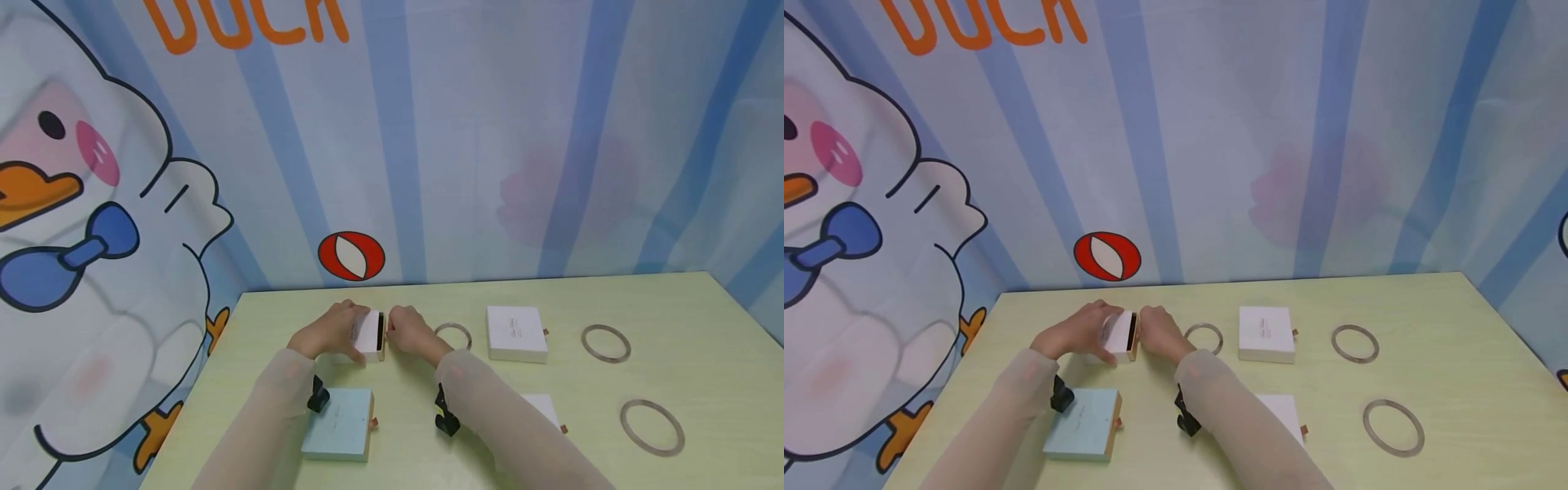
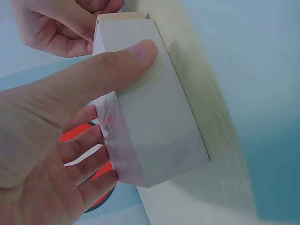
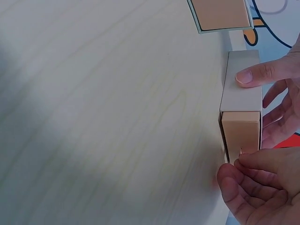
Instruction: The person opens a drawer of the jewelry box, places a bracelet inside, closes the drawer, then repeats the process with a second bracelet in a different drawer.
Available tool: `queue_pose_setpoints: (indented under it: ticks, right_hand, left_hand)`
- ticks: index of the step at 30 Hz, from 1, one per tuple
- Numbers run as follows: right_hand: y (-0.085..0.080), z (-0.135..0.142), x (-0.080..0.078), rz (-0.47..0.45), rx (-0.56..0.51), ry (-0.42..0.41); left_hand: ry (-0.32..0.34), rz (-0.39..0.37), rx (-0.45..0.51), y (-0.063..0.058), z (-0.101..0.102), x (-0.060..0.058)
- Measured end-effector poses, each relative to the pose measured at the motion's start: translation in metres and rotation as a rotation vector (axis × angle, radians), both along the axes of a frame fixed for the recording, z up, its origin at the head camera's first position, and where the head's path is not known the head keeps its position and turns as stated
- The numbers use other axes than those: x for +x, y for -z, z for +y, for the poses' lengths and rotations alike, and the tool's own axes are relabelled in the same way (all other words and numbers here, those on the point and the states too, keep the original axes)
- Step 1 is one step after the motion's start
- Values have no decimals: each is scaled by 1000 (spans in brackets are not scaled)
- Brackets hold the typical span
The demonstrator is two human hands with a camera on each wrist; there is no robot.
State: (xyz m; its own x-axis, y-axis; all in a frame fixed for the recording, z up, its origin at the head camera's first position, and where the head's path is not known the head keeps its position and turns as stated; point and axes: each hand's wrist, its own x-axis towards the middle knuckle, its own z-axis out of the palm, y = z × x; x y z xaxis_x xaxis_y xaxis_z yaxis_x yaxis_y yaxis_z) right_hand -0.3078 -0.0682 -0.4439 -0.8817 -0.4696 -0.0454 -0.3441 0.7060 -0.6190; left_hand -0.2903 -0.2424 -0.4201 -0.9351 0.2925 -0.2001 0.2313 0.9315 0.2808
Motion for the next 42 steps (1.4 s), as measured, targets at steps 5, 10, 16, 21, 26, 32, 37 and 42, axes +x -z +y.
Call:
queue_pose_setpoints:
  ticks: [5, 10, 16, 21, 26, 32, 37, 42]
  right_hand:
    - [1, 1, -1, 4, 10, -1]
    - [3, 3, -1, 18, 7, -8]
    - [1, 4, -1, 20, 14, -6]
    - [1, 5, -1, 15, 18, -8]
    - [0, 6, -1, 12, 21, -9]
    - [-1, 8, -1, -8, 20, 7]
    - [1, 10, -2, -4, 27, 3]
    - [1, 13, -2, 14, 23, -4]
  left_hand:
    - [-9, -5, -5, -1, 0, 0]
    - [-12, -7, -8, -1, 0, -1]
    - [-14, -4, -3, -1, 0, -2]
    - [-11, -4, -1, 0, 1, -2]
    - [-13, -8, 7, 0, 0, -1]
    - [-13, -7, 9, 0, 1, -1]
    - [-18, -11, 12, -1, 1, -1]
    - [-25, -16, 6, -1, 0, -1]
